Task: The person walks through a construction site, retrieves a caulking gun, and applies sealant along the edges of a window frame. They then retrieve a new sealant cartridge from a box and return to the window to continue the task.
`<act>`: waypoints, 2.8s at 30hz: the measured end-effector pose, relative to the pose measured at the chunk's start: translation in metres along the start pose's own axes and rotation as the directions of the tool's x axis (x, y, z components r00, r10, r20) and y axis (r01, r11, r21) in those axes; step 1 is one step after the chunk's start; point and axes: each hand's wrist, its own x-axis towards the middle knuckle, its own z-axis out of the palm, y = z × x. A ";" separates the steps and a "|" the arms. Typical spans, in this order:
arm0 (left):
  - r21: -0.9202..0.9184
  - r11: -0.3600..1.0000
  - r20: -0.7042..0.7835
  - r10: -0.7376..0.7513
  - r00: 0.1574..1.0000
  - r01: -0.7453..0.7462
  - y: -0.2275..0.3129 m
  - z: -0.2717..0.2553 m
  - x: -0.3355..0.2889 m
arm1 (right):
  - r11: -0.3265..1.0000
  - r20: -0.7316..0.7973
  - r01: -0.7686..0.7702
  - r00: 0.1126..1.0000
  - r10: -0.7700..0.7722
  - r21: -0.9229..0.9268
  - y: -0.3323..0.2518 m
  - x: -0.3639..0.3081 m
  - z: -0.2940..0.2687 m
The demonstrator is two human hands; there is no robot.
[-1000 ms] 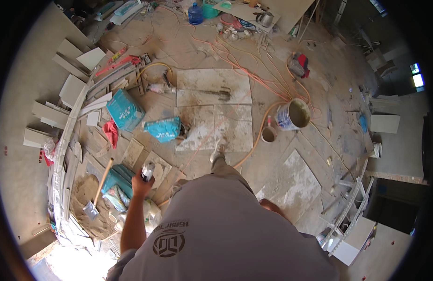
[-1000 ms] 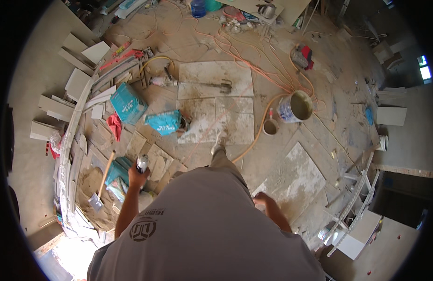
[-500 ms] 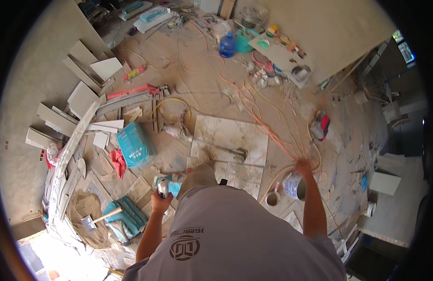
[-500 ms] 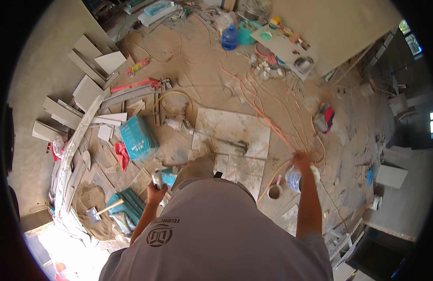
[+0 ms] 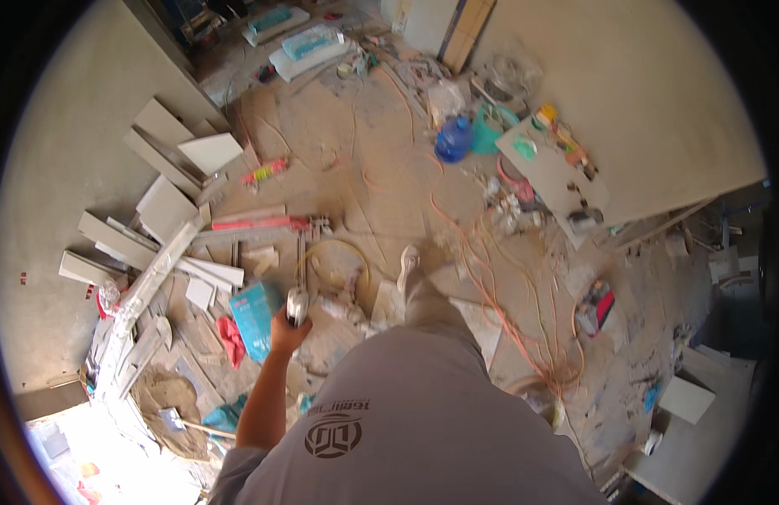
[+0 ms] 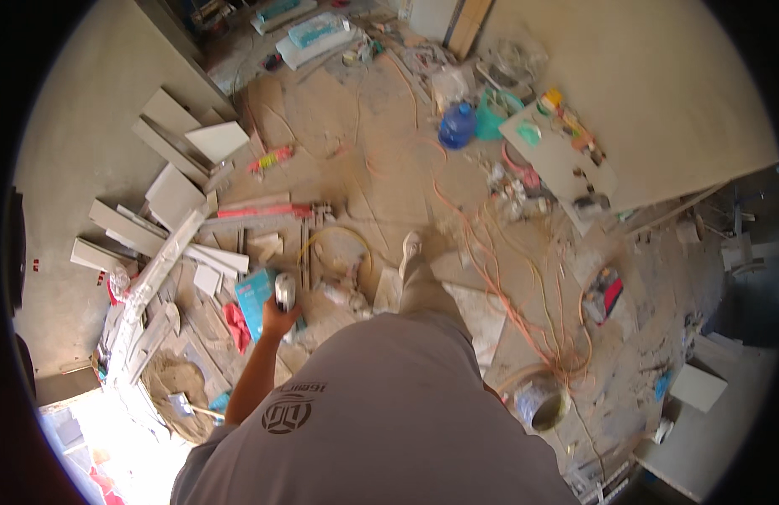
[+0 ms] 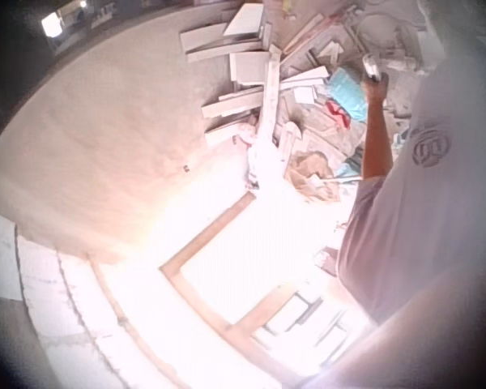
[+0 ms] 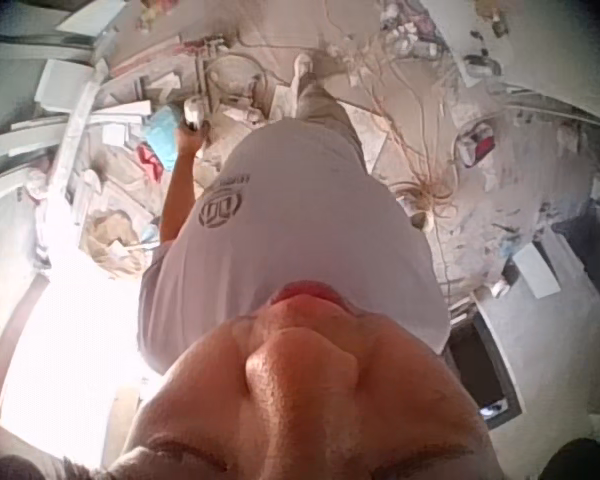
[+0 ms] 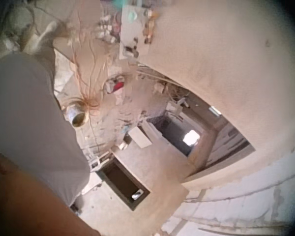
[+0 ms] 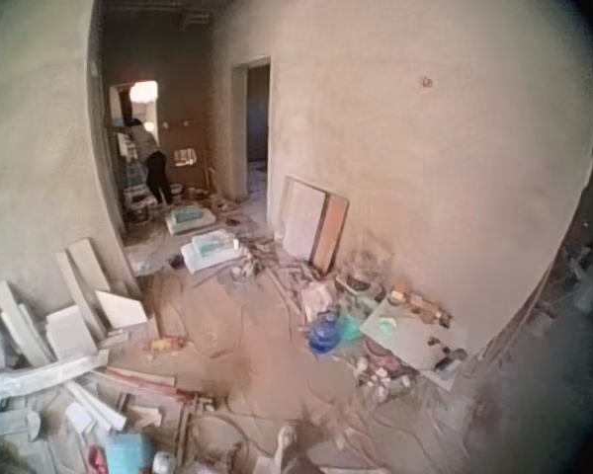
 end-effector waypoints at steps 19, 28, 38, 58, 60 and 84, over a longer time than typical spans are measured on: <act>-0.009 0.793 -0.132 -0.604 0.786 0.609 0.019 0.039 0.294 | 0.248 -0.119 0.311 0.382 -0.917 -0.917 -0.680 0.582 -0.494; -0.166 0.832 -0.201 -0.554 0.807 0.530 0.025 -0.046 0.640 | 0.937 0.166 0.264 0.959 -0.230 -0.227 -0.761 0.568 -0.272; -0.085 0.833 -0.183 -0.553 0.813 0.547 0.033 -0.151 0.980 | 0.991 0.002 0.135 0.991 -0.135 -0.016 -1.062 0.748 -0.314; -0.335 0.743 -0.347 -0.669 0.657 0.580 -0.078 -0.318 1.420 | 0.505 0.492 0.671 0.741 -0.457 -0.543 -1.772 1.104 -0.260; -0.230 0.845 -0.467 -0.531 0.707 0.483 -0.082 -0.365 1.486 | 0.766 0.304 0.325 0.936 -0.178 -0.554 -1.801 1.089 -0.219; -0.515 0.857 -0.815 -0.500 0.292 0.030 -0.236 -0.861 1.965 | 0.083 0.744 0.839 0.518 -0.423 -0.537 -2.648 1.163 0.269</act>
